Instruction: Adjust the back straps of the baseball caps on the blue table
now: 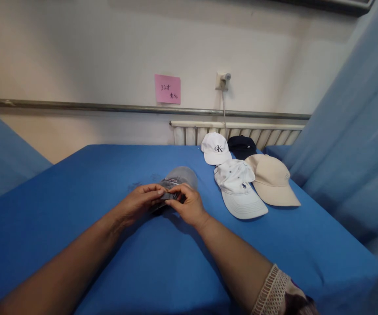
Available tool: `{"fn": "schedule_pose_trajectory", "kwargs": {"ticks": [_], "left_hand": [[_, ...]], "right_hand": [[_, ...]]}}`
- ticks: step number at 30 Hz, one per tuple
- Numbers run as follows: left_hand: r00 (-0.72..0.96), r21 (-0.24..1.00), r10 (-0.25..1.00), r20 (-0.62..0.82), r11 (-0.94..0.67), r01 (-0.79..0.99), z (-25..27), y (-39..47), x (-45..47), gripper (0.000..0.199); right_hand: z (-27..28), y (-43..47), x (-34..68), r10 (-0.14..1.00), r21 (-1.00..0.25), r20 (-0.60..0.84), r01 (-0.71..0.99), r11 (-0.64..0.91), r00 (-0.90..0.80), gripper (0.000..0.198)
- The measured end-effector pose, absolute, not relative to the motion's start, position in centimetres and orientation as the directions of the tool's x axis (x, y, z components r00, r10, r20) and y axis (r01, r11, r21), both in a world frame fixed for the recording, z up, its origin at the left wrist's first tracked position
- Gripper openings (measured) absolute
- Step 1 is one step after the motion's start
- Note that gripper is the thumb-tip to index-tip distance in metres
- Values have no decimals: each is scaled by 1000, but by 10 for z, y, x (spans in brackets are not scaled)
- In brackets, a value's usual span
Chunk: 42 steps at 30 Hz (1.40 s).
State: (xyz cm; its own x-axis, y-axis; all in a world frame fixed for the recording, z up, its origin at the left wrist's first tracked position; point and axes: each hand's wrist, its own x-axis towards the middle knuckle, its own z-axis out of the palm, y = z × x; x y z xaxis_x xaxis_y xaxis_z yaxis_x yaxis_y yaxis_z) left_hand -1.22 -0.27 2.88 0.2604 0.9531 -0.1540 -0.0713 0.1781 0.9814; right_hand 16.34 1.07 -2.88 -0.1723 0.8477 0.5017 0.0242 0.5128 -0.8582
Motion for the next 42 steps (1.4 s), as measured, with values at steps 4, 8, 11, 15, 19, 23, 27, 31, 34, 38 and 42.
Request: {"fn": "schedule_pose_trajectory", "kwargs": {"ticks": [4,8,11,15,19,23,27,31,34,38,42], "left_hand": [[286,974,945,-156,196,-116,28,-1,-16,22],[315,979,939,-137,176,-100,24,1,-18,24],[294,982,947,-133,166,-90,22,2,-16,25],[315,988,940,-131,150,-37,22,2,-16,28],[311,987,939,-148,162,-19,22,2,-16,30],[254,982,952,-173,186,-30,22,2,-15,30],[225,981,959,-174,189,-45,21,1,-14,29],[191,988,971,-144,152,-26,19,3,-14,30],[168,994,979,-111,110,15,17,5,-14,31],[162,996,983,-86,81,35,18,5,-13,28],[165,997,983,-80,77,19,19,4,-11,26]], "right_hand": [[-30,11,164,874,-883,465,5,470,-139,20],[-31,12,163,879,-890,452,-8,456,-152,20],[-31,12,163,869,-881,470,-16,473,-154,19],[-28,10,164,845,-854,513,7,520,-150,18],[-29,10,164,848,-852,509,57,521,-148,21],[-30,10,163,860,-866,497,3,500,-115,23],[-27,10,164,873,-869,483,80,488,-71,16],[-28,10,164,915,-913,386,92,398,-119,15],[-31,12,161,937,-946,314,31,322,-151,18],[-35,14,158,954,-965,261,-24,260,-148,21],[-37,15,157,952,-972,236,-70,226,-194,20]]}}
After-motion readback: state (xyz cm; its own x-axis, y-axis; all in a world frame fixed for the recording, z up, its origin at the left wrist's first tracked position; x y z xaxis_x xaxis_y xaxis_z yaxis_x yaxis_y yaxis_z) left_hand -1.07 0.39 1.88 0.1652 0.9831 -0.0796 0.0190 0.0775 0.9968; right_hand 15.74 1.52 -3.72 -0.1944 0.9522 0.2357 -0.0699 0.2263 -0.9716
